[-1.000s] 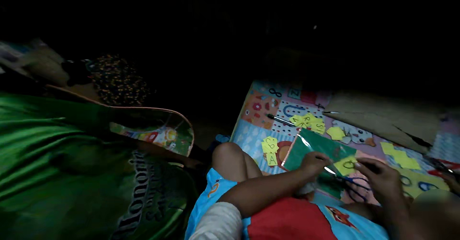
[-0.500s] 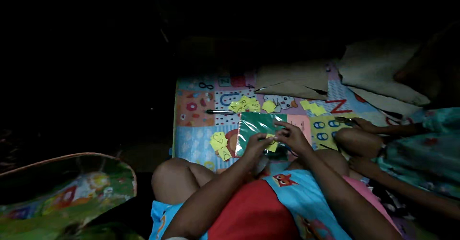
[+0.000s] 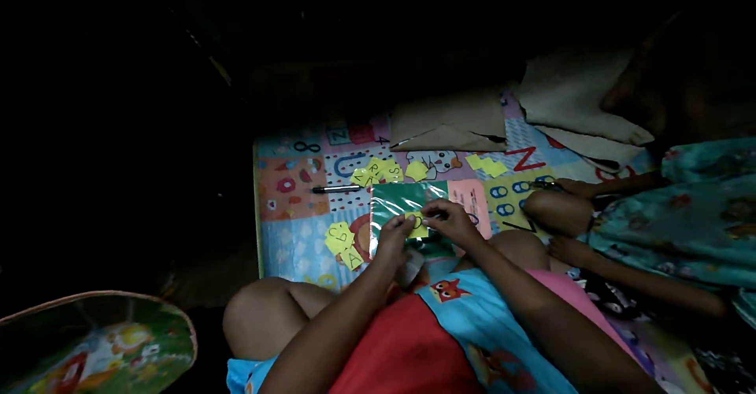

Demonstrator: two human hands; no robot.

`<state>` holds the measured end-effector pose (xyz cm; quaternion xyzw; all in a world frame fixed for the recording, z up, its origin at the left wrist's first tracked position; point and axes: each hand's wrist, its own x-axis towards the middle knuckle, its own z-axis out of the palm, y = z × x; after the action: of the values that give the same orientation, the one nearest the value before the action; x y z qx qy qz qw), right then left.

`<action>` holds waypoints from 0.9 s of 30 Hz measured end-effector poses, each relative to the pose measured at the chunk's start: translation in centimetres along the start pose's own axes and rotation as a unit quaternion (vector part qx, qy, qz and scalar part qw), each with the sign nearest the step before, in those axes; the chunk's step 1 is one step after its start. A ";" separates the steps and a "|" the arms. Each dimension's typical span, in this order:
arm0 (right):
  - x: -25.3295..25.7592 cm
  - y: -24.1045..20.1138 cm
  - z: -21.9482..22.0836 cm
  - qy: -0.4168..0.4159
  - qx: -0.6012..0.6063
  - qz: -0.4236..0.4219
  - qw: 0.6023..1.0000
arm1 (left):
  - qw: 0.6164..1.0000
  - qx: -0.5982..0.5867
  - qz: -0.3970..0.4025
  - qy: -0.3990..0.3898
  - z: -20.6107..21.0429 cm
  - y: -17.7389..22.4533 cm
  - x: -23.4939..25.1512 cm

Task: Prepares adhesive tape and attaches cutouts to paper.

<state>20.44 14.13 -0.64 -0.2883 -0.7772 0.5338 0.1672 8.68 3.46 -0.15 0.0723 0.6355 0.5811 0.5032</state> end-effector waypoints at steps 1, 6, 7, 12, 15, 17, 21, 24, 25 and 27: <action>0.0 0.1 0.2 0.004 0.001 -0.007 1.000 | 1.000 0.004 0.005 -0.004 0.0 -0.1 0.0; 0.0 0.2 0.6 0.026 -0.008 -0.023 0.999 | 0.999 0.009 0.045 -0.017 0.0 -0.4 0.0; 0.0 0.1 0.5 0.031 -0.014 -0.026 0.999 | 0.999 0.010 0.050 -0.016 0.1 -0.4 0.0; -0.1 0.0 0.3 0.037 -0.019 -0.021 0.999 | 0.998 0.018 0.063 -0.022 -0.2 -0.6 0.3; 0.0 0.0 0.2 0.032 -0.017 -0.013 0.999 | 0.997 0.032 0.061 -0.021 -0.2 -0.5 0.4; 0.0 -0.1 0.0 0.030 -0.020 -0.005 0.999 | 0.997 0.047 0.061 -0.023 -0.2 -0.5 0.3; -0.2 -0.2 -0.1 0.030 -0.021 -0.007 0.999 | 0.995 0.050 0.086 -0.020 -0.2 -0.7 0.3; -0.1 -0.1 -0.1 0.027 -0.023 0.000 0.999 | 0.994 0.055 0.092 -0.014 -0.1 -0.8 0.2; -0.1 0.0 -0.1 0.028 -0.024 0.000 0.999 | 0.994 0.053 0.093 -0.011 0.0 -0.8 0.2; -0.1 0.0 -0.1 0.030 -0.021 0.001 0.999 | 0.995 0.033 0.098 -0.008 0.1 -0.8 0.0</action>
<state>20.63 14.14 -0.60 -0.3083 -0.7829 0.5083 0.1835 9.16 3.33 -0.79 0.1552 0.6402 0.6057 0.4463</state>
